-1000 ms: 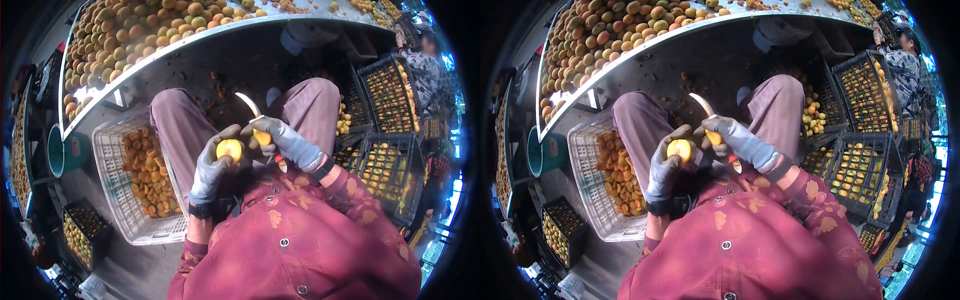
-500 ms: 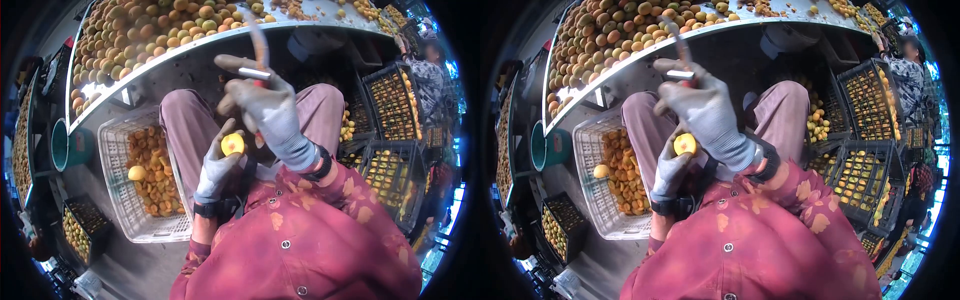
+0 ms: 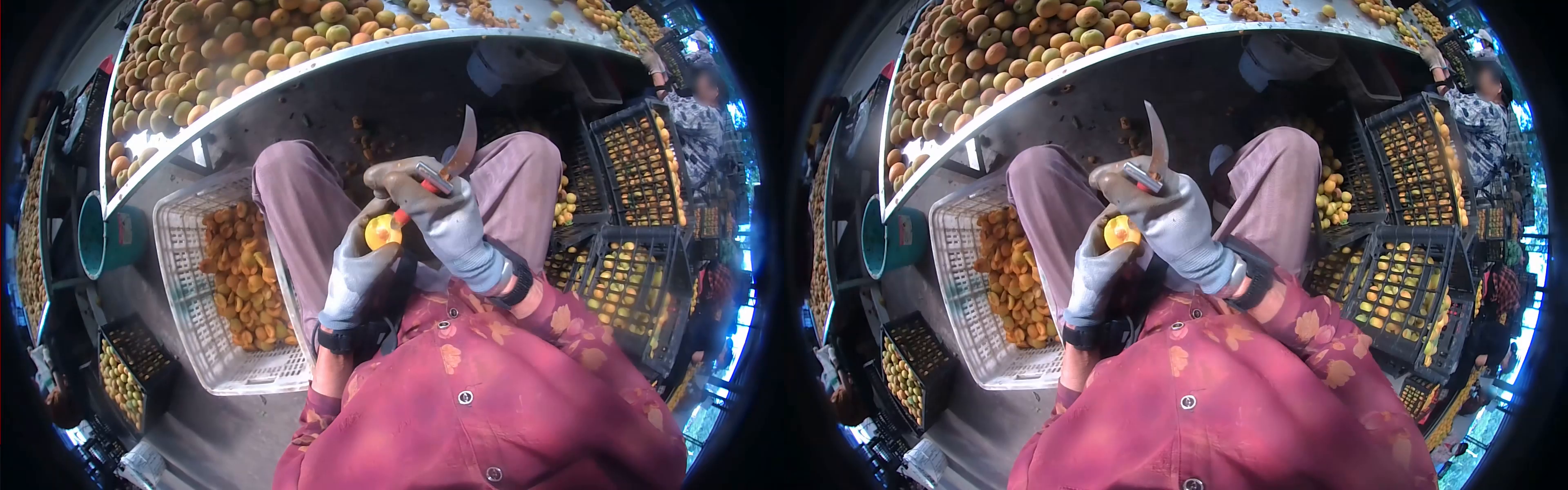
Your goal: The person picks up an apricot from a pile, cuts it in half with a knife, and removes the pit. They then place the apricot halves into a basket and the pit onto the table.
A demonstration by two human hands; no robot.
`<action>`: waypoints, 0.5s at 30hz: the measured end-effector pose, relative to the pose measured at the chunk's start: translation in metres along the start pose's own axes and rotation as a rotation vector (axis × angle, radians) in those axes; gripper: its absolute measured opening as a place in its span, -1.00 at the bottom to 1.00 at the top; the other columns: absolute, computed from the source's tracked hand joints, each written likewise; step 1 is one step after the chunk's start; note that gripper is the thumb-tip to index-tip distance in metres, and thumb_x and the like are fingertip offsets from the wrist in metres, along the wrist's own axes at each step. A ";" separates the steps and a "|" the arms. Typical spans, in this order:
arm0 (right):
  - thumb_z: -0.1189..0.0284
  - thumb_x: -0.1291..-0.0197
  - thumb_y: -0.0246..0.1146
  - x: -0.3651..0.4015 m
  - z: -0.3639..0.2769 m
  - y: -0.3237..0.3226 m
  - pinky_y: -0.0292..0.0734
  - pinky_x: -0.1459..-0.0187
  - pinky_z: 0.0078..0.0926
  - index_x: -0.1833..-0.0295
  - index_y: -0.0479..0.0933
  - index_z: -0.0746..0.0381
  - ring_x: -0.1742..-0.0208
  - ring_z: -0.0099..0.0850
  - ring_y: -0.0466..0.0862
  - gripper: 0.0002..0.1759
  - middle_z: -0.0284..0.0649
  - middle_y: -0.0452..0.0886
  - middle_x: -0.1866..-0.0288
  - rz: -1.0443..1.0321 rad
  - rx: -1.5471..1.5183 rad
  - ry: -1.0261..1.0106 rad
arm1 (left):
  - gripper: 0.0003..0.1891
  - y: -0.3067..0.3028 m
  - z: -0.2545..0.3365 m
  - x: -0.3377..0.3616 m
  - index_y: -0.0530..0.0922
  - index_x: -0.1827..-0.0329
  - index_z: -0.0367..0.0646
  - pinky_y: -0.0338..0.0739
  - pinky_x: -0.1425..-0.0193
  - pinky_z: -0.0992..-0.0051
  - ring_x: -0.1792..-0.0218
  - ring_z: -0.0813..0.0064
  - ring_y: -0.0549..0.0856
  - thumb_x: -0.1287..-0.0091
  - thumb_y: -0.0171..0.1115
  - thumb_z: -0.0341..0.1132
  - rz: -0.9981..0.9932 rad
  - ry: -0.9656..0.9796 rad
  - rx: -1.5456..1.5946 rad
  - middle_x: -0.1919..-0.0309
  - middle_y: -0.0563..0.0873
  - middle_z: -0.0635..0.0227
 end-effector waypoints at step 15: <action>0.38 -0.34 0.31 0.032 0.007 -0.026 0.52 0.23 -0.78 -0.12 0.64 0.26 0.33 -0.75 0.57 -0.70 -0.41 0.67 0.24 -0.236 0.409 0.188 | -0.38 0.006 0.005 -0.002 0.32 -0.43 -0.32 0.41 -0.35 0.49 -0.26 0.46 0.53 -0.26 0.21 -0.61 0.004 0.066 0.114 -0.32 0.49 0.24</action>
Point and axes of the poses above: each hand's wrist, its own x-axis away from the middle knuckle, its own y-axis out of the palm, z = x × y, the point moved 9 cm from there along -x, towards the middle knuckle
